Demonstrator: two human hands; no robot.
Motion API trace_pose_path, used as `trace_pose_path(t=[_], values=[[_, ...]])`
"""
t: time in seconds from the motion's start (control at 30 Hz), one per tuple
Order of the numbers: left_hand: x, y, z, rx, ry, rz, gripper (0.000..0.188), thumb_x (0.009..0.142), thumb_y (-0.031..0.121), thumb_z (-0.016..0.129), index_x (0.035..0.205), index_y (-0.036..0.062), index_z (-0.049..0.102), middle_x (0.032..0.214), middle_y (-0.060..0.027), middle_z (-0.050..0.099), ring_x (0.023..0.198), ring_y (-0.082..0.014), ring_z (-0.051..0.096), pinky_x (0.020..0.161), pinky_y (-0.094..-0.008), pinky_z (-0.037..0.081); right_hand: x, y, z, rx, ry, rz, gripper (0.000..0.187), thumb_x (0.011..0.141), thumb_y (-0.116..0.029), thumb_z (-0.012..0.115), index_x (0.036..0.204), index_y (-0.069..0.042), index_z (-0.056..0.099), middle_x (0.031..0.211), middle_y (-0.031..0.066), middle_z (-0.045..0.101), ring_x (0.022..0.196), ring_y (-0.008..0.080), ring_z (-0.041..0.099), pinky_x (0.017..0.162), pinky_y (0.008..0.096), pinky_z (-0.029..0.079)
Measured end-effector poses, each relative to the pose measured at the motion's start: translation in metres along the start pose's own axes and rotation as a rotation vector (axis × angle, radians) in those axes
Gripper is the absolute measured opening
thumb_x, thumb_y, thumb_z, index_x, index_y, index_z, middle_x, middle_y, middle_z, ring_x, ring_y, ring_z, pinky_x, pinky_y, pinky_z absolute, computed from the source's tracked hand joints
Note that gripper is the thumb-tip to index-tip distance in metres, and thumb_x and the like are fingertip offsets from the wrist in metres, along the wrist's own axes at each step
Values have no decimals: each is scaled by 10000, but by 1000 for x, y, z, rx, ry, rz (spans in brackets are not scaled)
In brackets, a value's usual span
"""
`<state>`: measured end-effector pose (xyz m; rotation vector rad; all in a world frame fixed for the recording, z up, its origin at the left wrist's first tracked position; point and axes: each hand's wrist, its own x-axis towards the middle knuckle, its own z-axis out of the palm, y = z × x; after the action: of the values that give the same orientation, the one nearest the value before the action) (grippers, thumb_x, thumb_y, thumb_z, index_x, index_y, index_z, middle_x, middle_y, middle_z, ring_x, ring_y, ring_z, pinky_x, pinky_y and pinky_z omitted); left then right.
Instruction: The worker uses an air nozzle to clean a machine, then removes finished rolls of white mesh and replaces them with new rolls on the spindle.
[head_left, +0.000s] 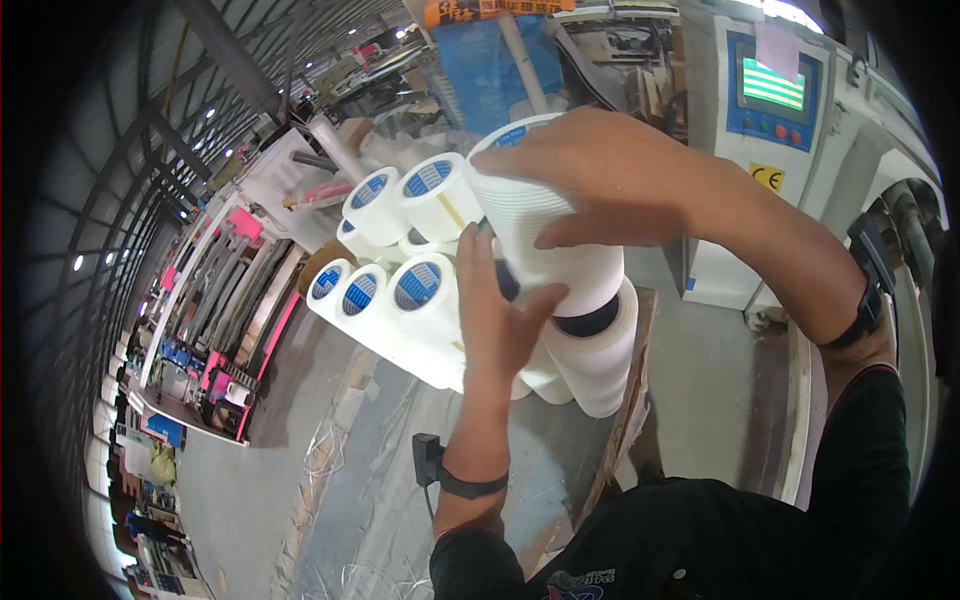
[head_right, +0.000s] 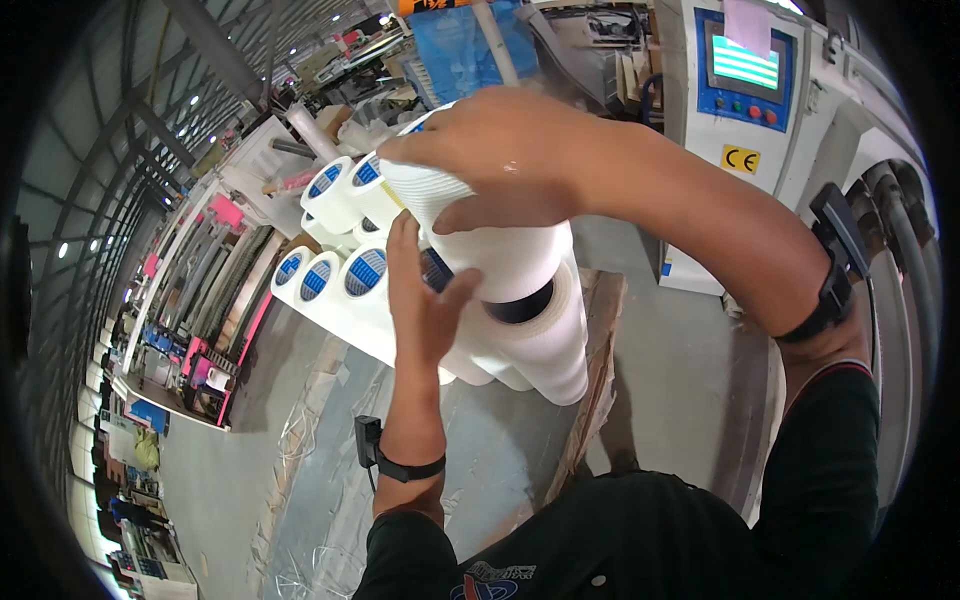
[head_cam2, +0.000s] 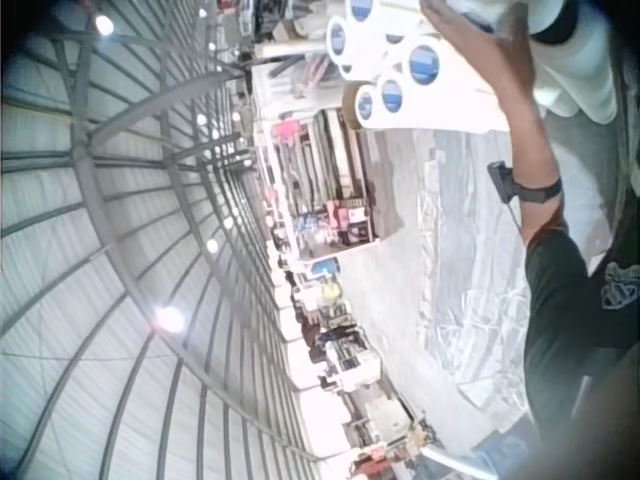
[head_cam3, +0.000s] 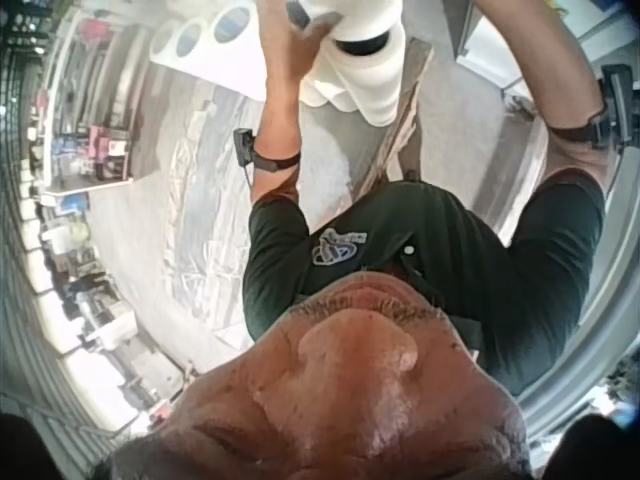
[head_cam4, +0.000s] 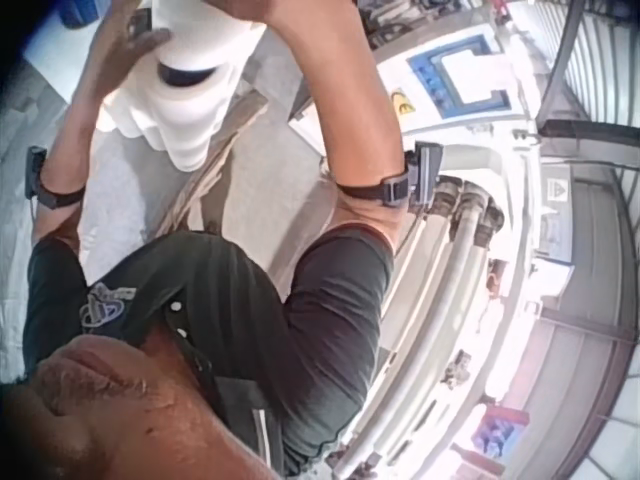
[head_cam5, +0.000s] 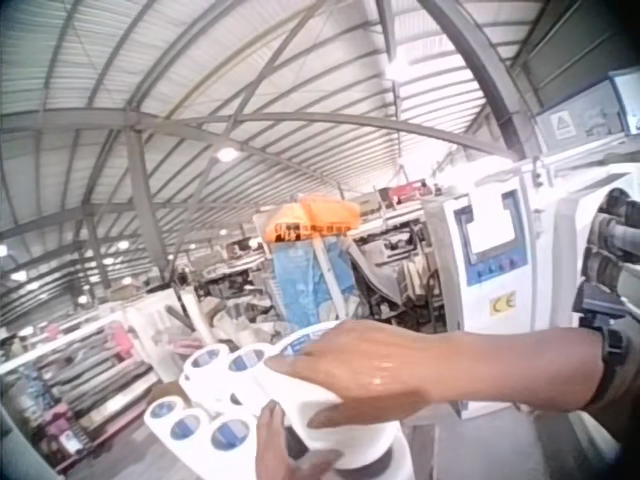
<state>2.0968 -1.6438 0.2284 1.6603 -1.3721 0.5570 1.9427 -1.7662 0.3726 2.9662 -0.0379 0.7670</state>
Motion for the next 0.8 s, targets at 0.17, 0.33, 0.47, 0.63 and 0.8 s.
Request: trace_pose_path(t=[0.17, 0.33, 0.47, 0.63, 0.8], values=[[43, -38, -26, -183, 42, -182, 593, 828, 102, 663, 1361, -8, 428, 1304, -209, 503, 990, -311, 611, 799, -357, 523, -40, 20, -15, -28, 395, -16, 611, 811, -242, 685, 1358, -54, 490, 1347, 184, 519, 1204, 373, 504, 1054, 429, 374], [87, -103, -19, 259, -88, 15, 540, 812, 162, 694, 1289, 11, 491, 1246, -209, 547, 990, -378, 614, 825, -424, 509, -96, 30, -5, 151, 511, 164, 521, 811, -144, 651, 1297, -28, 504, 1237, 213, 553, 1133, 404, 538, 977, 426, 422], [101, -120, -4, 403, -310, -75, 459, 788, 246, 731, 1171, 27, 604, 1136, -191, 628, 1003, -377, 616, 854, -438, 491, -163, 39, 32, 200, 347, 377, 519, 792, -95, 646, 1280, 8, 500, 1242, 240, 542, 1130, 428, 531, 967, 434, 428], [116, -126, -23, 122, -32, -101, 381, 799, 221, 727, 1097, 0, 639, 994, -191, 667, 848, -329, 654, 763, -387, 506, -296, 26, 97, 160, 118, 711, 551, 736, -42, 676, 1261, 3, 514, 1236, 236, 541, 1123, 395, 542, 962, 418, 442], [156, -27, -92, -262, 147, -25, 380, 849, 156, 706, 1174, -9, 601, 901, -64, 653, 630, -86, 562, 523, -237, 459, -418, -10, 147, 304, -184, 1122, 522, 717, -75, 717, 1207, 9, 560, 1080, 205, 618, 985, 376, 608, 867, 431, 491]])
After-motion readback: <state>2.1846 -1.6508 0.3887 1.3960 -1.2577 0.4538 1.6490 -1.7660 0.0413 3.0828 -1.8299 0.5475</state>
